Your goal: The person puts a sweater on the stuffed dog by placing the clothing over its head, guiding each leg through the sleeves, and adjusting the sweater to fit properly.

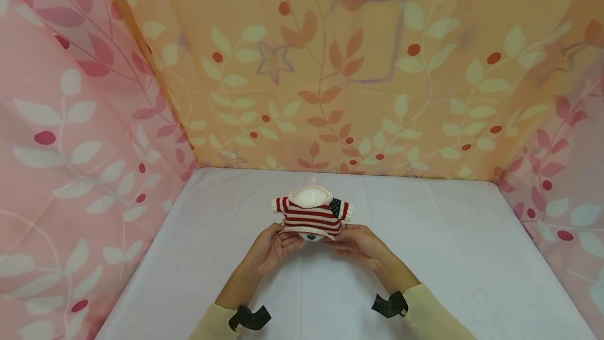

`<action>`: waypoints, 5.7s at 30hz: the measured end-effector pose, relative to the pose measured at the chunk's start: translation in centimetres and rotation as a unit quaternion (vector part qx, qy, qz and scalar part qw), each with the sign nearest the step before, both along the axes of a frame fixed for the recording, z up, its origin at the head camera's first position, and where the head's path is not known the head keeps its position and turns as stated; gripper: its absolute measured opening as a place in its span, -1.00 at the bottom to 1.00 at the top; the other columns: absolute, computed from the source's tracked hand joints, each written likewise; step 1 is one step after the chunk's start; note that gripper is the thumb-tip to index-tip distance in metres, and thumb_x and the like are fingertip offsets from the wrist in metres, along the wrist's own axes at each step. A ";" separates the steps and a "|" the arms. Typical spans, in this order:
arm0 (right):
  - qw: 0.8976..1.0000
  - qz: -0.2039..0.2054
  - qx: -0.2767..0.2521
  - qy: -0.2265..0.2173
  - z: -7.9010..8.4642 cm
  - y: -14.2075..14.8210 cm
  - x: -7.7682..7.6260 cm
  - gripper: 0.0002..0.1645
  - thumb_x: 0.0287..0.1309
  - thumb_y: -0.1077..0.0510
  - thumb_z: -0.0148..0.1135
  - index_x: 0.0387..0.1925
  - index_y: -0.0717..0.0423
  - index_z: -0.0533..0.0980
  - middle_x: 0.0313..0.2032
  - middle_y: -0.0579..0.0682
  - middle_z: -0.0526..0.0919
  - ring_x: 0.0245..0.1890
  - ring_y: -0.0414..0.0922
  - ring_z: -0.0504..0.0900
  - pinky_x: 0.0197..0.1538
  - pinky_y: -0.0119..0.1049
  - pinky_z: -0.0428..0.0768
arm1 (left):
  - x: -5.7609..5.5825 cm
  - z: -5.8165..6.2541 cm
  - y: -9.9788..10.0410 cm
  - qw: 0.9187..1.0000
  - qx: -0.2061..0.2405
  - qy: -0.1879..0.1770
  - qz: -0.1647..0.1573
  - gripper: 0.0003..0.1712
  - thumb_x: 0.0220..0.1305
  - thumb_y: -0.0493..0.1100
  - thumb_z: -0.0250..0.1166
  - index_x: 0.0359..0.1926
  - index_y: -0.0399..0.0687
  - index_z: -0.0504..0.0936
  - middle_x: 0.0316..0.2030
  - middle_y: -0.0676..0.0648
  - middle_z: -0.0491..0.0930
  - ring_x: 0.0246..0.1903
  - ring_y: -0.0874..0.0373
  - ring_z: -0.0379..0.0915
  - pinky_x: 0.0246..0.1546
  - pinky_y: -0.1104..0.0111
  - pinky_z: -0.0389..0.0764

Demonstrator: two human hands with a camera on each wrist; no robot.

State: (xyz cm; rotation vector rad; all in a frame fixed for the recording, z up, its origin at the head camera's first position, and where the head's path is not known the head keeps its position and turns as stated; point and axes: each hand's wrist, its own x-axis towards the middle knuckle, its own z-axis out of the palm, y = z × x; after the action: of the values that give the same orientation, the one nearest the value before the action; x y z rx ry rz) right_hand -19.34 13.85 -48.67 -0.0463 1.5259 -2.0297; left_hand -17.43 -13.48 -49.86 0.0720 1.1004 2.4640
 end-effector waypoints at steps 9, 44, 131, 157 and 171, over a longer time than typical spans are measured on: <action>0.999 0.027 0.038 -0.002 -1.0 -0.5 -0.1 -0.49 0.25 0.31 0.22 0.21 0.42 0.47 -0.10 0.20 0.75 -0.06 0.09 0.75 -0.07 -0.14 0.67 | 0.4 -0.5 -0.1 0.995 0.088 -0.047 -0.002 -0.50 0.59 -0.28 -0.36 0.38 -0.55 0.09 0.07 -0.34 0.60 0.11 -0.06 0.60 0.21 0.22 0.49; 0.831 0.008 0.387 0.399 11.5 1.5 -3.3 -0.72 0.30 0.09 0.34 -0.02 0.12 0.63 0.02 0.08 0.68 0.01 0.08 0.64 0.01 0.04 0.62 | -4.4 9.5 -4.9 0.757 -0.586 0.282 0.063 -0.69 0.43 0.08 0.27 0.06 0.07 0.64 -0.01 -0.09 0.67 -0.01 -0.05 0.58 -0.08 0.06 0.60; 0.888 -0.092 0.340 0.295 5.3 -3.9 -0.6 -0.49 -0.03 0.44 0.15 0.02 0.09 0.57 -0.08 0.16 0.70 -0.06 0.04 0.61 -0.12 -0.09 0.58 | -1.7 5.8 1.8 0.902 -0.413 0.124 0.015 -0.29 0.05 -0.45 0.15 0.31 -0.11 0.42 -0.12 -0.32 0.49 -0.22 -0.07 0.59 -0.38 0.10 0.73; 0.996 -0.084 -0.007 0.034 1.5 -1.5 -2.5 -0.27 0.06 0.59 0.05 0.32 0.33 0.32 0.01 0.06 0.68 -0.11 -0.13 0.65 -0.19 -0.29 0.64 | -3.2 1.1 0.9 0.976 -0.210 0.054 0.014 -0.37 0.23 -0.56 0.14 0.32 -0.21 0.38 -0.15 -0.06 0.67 -0.34 0.16 0.60 -0.34 0.32 0.67; 0.990 -0.063 0.077 0.103 1.8 -0.4 -2.8 -0.32 0.15 0.46 0.09 0.35 0.23 0.38 0.19 0.12 0.58 0.02 -0.09 0.59 -0.07 -0.25 0.62 | -3.7 0.7 1.5 0.986 -0.160 -0.022 0.046 -0.53 0.34 -0.42 0.03 0.23 -0.10 0.48 -0.13 -0.06 0.60 -0.31 0.14 0.55 -0.32 0.24 0.62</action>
State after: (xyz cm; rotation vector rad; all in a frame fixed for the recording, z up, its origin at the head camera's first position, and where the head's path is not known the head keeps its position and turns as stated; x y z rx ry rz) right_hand -22.14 13.44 -46.89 -0.1041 1.8511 -2.0488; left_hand -21.11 -11.95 -49.17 -0.1337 1.4930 2.3219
